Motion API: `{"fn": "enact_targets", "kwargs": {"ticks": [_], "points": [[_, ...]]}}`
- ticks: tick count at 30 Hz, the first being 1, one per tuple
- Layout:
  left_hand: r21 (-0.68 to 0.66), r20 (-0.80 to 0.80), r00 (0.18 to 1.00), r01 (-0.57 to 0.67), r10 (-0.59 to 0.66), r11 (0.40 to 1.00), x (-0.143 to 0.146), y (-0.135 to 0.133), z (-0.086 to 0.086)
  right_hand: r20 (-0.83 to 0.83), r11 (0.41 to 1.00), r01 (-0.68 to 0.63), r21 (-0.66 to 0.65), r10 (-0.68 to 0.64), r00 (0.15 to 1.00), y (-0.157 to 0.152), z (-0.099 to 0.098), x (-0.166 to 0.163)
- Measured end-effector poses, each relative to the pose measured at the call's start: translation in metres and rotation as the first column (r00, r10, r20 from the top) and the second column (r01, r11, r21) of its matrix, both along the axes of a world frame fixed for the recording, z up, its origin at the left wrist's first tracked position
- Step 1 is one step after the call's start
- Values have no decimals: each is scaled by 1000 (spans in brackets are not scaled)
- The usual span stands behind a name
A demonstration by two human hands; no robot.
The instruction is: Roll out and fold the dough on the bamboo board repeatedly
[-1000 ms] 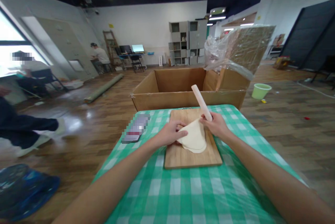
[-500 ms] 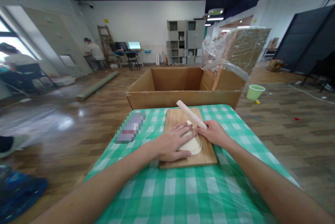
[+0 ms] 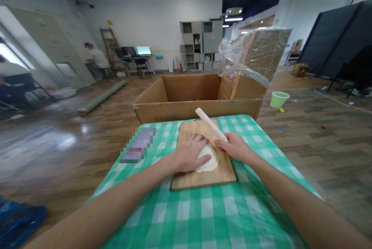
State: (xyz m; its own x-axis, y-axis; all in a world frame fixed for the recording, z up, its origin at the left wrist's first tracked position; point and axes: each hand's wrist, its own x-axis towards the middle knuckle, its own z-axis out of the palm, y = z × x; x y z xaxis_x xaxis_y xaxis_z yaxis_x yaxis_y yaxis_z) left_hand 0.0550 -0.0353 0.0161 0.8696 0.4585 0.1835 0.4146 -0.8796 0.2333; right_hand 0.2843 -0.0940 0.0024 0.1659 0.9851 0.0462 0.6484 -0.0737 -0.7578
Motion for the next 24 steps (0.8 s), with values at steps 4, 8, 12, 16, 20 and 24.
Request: {"fn": "enact_targets", "kwargs": {"ticks": [4, 8, 12, 16, 20, 24], "points": [[-64, -52, 998, -32, 29, 997, -6, 20, 13, -54, 1000, 24, -19, -25, 998, 1, -4, 0], [-166, -78, 993, -95, 83, 981, -10, 28, 19, -145, 999, 19, -48, -26, 989, -1, -3, -1], [-253, 61, 997, -35, 52, 967, -10, 25, 31, -345, 992, -85, -94, 48, 937, -8, 7, -7], [-324, 283, 937, -107, 204, 940, -6, 23, 32, -502, 987, -132, -89, 70, 862, -13, 12, -15], [-786, 357, 773, -55, 525, 616, -8, 19, 13, -603, 996, -78, -40, 39, 797, -11, 10, -18], [-906, 371, 604, 402, 706, 133, -11, 2, -2, -683, 1000, 12, 26, 9, 731, -8, 6, -22]]}}
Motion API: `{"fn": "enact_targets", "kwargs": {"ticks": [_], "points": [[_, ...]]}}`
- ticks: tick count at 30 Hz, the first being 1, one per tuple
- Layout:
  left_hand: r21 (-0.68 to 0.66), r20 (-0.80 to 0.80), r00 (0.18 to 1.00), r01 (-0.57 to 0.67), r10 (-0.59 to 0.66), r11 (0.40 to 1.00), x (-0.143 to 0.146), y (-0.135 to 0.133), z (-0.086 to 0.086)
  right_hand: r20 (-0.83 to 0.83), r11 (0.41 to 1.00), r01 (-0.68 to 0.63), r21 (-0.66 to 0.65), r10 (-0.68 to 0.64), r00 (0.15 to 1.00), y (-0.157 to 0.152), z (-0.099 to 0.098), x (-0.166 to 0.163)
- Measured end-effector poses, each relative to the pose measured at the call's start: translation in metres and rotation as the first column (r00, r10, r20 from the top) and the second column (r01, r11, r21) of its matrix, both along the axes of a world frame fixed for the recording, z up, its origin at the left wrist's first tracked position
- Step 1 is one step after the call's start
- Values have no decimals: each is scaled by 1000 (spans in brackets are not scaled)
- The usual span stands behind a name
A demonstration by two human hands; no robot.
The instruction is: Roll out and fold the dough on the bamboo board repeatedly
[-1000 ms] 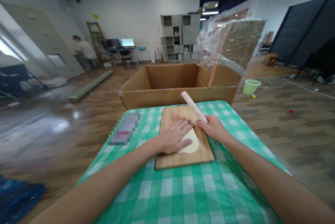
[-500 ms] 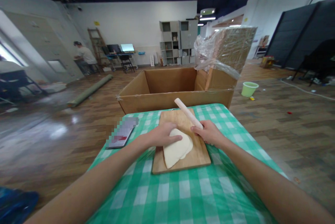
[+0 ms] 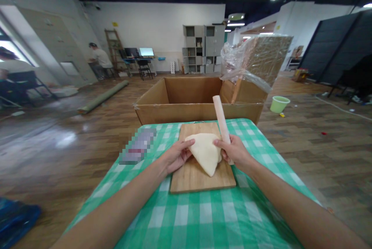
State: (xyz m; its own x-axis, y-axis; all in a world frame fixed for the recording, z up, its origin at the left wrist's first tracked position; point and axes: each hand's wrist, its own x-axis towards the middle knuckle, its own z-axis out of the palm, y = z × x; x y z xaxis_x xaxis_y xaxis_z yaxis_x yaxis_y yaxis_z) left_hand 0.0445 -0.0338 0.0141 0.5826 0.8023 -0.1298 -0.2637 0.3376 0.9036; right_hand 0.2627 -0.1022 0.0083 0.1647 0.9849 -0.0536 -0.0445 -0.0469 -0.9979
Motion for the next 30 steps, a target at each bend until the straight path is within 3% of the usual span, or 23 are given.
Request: {"fn": "enact_targets", "kwargs": {"ticks": [2, 5, 7, 9, 11, 13, 17, 21, 23, 27, 30], "points": [[-89, 136, 991, 2, 10, 996, 5, -13, -2, -23, 999, 53, 6, -53, 998, 1, -2, -4], [-163, 161, 986, -23, 49, 986, 19, -29, -3, -18, 999, 33, -33, -34, 999, 1, -1, -6], [-159, 136, 978, -135, 158, 978, 26, -32, -5, 75, 997, 16, -73, -10, 997, 1, 2, 0], [-114, 92, 958, -261, 272, 958, 27, -28, -7, 275, 995, 57, -84, -32, 961, 3, 7, 14], [-38, 28, 936, -350, 351, 936, 24, -21, -10, 532, 991, 126, -53, -79, 843, 5, 13, 33], [38, -31, 913, -406, 407, 913, 19, -12, -12, 692, 980, 162, -115, -37, 721, 7, 17, 52], [100, -71, 887, -449, 456, 888, 15, -3, -14, 829, 945, 148, -290, 171, 533, 9, 15, 70], [86, -50, 880, -467, 472, 880, 18, -1, -16, 922, 936, 189, -298, 231, 311, 10, 11, 64], [99, -42, 884, -460, 465, 883, 18, -1, -18, 911, 924, 169, -344, 285, 296, 7, 11, 59], [182, -51, 904, -411, 425, 894, 16, -1, -22, 782, 850, 34, -526, 468, 412, 1, 14, 52], [239, -87, 921, -352, 381, 905, 14, -4, -20, 857, 910, 76, -408, 353, 376, 2, 15, 53]]}}
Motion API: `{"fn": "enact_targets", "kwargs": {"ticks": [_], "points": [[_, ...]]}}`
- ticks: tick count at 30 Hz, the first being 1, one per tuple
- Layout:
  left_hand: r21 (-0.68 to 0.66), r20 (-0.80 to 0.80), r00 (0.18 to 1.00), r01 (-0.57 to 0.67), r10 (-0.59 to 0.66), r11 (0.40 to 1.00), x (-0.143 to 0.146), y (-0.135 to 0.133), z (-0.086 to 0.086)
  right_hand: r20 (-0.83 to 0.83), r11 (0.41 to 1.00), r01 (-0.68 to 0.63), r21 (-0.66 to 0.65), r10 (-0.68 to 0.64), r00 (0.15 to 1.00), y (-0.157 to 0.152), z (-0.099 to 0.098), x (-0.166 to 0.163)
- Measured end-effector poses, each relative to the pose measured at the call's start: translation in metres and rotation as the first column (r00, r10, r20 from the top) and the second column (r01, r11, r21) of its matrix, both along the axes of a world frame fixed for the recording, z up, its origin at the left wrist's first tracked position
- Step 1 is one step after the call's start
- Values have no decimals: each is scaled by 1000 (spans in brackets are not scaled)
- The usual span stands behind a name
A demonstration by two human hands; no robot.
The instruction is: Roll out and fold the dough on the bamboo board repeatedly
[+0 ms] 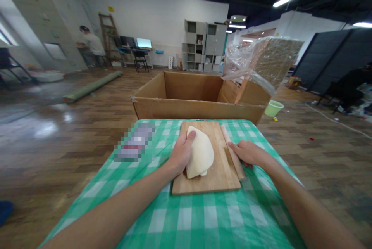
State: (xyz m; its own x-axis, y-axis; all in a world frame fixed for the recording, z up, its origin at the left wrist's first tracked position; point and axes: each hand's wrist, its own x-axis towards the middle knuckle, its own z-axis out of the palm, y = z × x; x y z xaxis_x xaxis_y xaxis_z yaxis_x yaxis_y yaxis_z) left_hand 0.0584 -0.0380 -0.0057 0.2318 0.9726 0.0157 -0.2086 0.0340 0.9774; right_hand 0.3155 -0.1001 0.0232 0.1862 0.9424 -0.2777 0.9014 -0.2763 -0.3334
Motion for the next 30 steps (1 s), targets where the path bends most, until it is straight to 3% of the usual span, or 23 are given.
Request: {"fn": "enact_targets", "kwargs": {"ticks": [2, 4, 6, 8, 9, 12, 14, 19, 25, 30], "points": [[25, -46, 998, 43, -42, 999, -1, -3, 3, 88, 976, 19, 218, -39, 995, 3, 2, -1], [72, -103, 993, 71, -64, 995, -2, -6, 7, 36, 912, 7, 410, -24, 999, 5, 6, -8], [134, -171, 983, 85, -61, 987, -2, -8, 11, -168, 867, -17, 497, 116, 979, 6, 13, -24], [195, -231, 970, 119, -73, 974, -3, -9, 13, -362, 846, -69, 529, 299, 883, 7, 20, -48], [228, -251, 964, 145, -86, 963, -3, -9, 14, -376, 823, -109, 557, 367, 851, 7, 22, -61], [332, -277, 956, 187, -94, 925, -3, -8, 15, -237, 678, -253, 690, 543, 806, 14, 24, -94], [375, -291, 956, 160, -48, 913, -3, -7, 16, -162, 624, -287, 727, 562, 811, 20, 21, -108], [443, -276, 957, 47, 86, 895, -5, -3, 13, -38, 656, -276, 703, 422, 906, 29, 4, -116], [465, -291, 938, -34, 189, 885, -6, -3, 9, 35, 699, -284, 656, 348, 937, 29, -4, -112], [478, -341, 918, -16, 202, 878, -3, -8, 14, 29, 652, -266, 710, 350, 936, 26, -4, -102]]}}
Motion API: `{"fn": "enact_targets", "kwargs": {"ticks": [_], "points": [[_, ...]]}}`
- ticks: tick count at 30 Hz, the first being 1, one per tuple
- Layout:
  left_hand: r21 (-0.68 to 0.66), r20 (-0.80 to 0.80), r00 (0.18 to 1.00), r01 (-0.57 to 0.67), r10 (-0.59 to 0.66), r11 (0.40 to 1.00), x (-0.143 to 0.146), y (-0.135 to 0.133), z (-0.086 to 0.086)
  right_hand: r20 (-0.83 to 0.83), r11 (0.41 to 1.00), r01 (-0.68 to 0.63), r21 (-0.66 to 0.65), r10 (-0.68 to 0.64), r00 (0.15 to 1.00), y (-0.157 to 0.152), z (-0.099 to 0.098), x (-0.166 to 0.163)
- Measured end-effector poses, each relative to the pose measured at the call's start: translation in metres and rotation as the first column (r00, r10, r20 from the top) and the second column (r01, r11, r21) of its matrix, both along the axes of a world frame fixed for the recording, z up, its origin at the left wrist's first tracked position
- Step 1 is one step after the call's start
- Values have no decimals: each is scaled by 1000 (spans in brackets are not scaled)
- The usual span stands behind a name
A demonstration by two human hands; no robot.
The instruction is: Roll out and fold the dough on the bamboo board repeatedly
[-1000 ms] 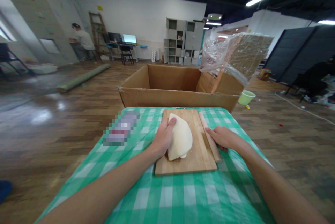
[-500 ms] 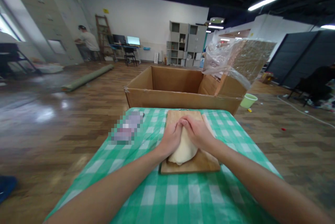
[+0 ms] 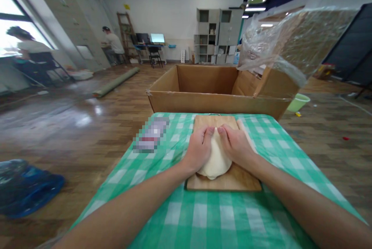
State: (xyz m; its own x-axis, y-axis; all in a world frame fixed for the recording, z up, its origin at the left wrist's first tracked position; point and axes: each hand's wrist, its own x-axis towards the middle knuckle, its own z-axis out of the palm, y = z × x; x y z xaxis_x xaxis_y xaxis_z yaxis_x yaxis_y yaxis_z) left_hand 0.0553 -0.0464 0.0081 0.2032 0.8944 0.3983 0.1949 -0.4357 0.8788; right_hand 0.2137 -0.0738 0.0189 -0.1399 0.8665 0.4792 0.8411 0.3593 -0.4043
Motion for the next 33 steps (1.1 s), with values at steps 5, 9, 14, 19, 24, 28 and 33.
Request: {"fn": "enact_targets", "kwargs": {"ticks": [5, 9, 14, 19, 24, 28, 33], "points": [[-31, 43, 999, 4, -3, 1000, 1, 0, 2, -88, 1000, 27, 12, -26, 996, -2, -1, -1], [-72, 80, 991, 114, -108, 991, 1, 2, 4, -83, 1000, 13, -9, -13, 996, -3, 0, -5], [-36, 65, 997, 35, -33, 999, 1, 0, 8, -201, 998, -67, 3, 66, 977, -3, 2, -7], [-16, 112, 991, -65, 66, 998, -1, 0, 13, -347, 998, -41, 53, 57, 936, -5, 5, -13], [5, 107, 989, -104, 103, 995, -3, 1, 14, -353, 1000, -17, 14, 21, 935, -8, 6, -14], [3, 139, 979, -148, 146, 989, -5, 3, 14, -452, 960, -233, -155, 141, 881, -8, 3, -15], [-58, 244, 968, -41, 54, 997, -7, 10, 15, -377, 956, -223, -192, 138, 916, -6, 5, -11]]}}
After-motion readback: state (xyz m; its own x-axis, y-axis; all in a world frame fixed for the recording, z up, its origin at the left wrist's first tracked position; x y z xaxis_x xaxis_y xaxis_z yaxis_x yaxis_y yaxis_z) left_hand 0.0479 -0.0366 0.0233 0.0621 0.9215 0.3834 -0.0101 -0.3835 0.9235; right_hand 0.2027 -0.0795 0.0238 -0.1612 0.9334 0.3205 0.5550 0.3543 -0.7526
